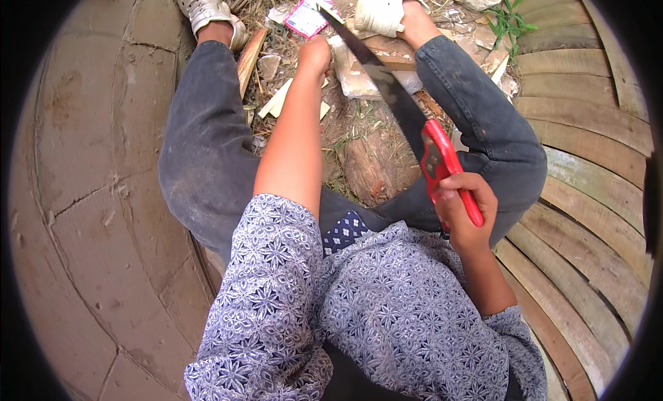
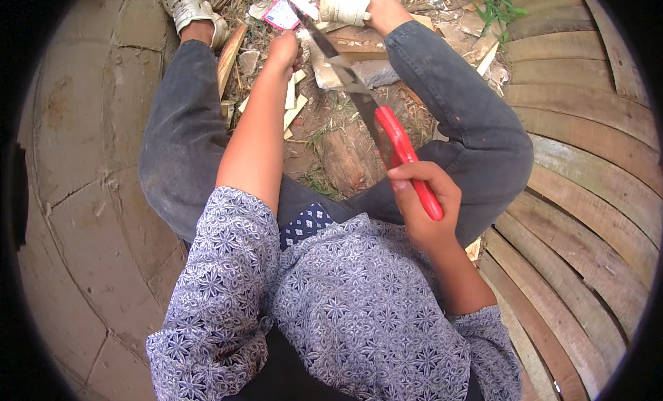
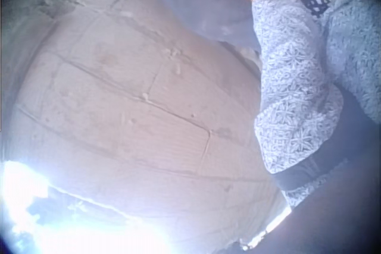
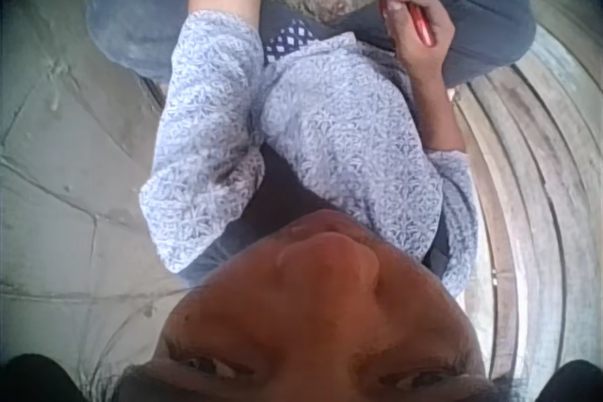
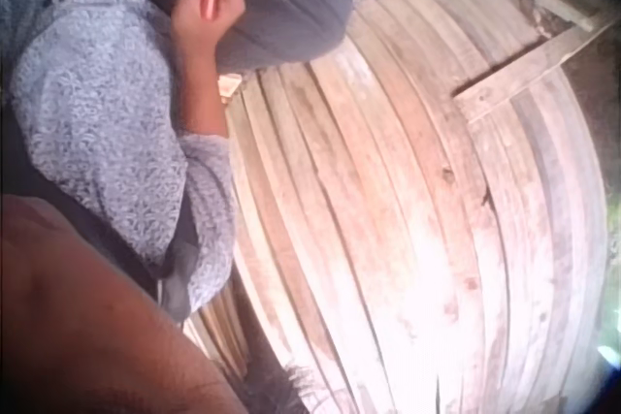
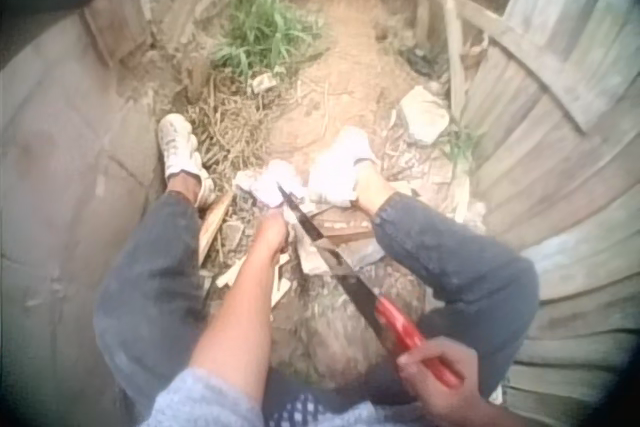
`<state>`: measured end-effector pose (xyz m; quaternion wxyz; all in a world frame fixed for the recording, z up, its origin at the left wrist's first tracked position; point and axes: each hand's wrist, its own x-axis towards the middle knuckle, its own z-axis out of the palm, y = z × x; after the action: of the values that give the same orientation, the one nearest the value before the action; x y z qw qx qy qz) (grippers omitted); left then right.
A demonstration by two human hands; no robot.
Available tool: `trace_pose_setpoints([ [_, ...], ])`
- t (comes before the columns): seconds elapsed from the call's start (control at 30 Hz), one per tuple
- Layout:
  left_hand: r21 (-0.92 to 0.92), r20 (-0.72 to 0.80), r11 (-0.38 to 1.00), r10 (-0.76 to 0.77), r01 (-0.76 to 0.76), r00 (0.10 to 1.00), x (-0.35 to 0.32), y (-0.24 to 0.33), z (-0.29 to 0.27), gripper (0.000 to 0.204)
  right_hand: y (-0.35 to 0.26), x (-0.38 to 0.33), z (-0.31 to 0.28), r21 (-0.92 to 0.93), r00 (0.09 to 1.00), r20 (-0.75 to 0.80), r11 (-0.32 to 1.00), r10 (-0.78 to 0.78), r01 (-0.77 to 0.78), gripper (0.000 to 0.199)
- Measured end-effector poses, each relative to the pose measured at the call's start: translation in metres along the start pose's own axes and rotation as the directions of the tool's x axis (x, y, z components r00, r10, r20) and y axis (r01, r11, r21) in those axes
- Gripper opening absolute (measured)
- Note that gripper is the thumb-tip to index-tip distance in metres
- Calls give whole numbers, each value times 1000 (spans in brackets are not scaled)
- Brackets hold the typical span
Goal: The person sits on the ground and uses a red hand saw to cut a small piece of light-colored wood. They hold the wood with their left hand and saw with their right hand, producing several small cut pieces that accumulate on the ground.
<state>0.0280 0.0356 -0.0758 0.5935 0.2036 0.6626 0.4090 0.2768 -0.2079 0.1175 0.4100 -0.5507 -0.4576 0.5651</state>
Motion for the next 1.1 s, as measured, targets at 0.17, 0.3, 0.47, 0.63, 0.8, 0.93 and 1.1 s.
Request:
trace_pose_setpoints([
  [0.17, -34, 56, 998, -50, 52, 997, -8, 0, -3, 27, -3, 60, 25, -131, 965, 42, 956, -258, 261, 12],
  [0.3, -33, 81, 996, -78, 81, 994, -11, 4, 1, 27, 14, 125, 63, -111, 933, 79, 927, -350, 357, 13],
  [0.47, -53, 67, 998, -12, 15, 998, -11, 3, 3, 30, 34, 149, 77, -24, 950, 57, 951, -306, 307, 12],
  [0.63, -58, 68, 998, -20, 24, 997, -10, 3, 1, 32, 40, 157, 82, -48, 939, 67, 939, -338, 342, 12],
  [0.8, -65, 53, 998, -12, 15, 999, -14, 5, 3, 34, 40, 159, 79, -116, 926, 86, 919, -369, 377, 12],
  [0.93, -78, 23, 997, -13, 14, 1000, -8, 2, 6, 35, 37, 154, 74, -181, 930, 109, 913, -350, 365, 12],
  [1.1, -148, -26, 988, -50, 46, 998, -2, -4, 5, 33, 49, 102, 49, -255, 910, 121, 874, -397, 414, 11],
])
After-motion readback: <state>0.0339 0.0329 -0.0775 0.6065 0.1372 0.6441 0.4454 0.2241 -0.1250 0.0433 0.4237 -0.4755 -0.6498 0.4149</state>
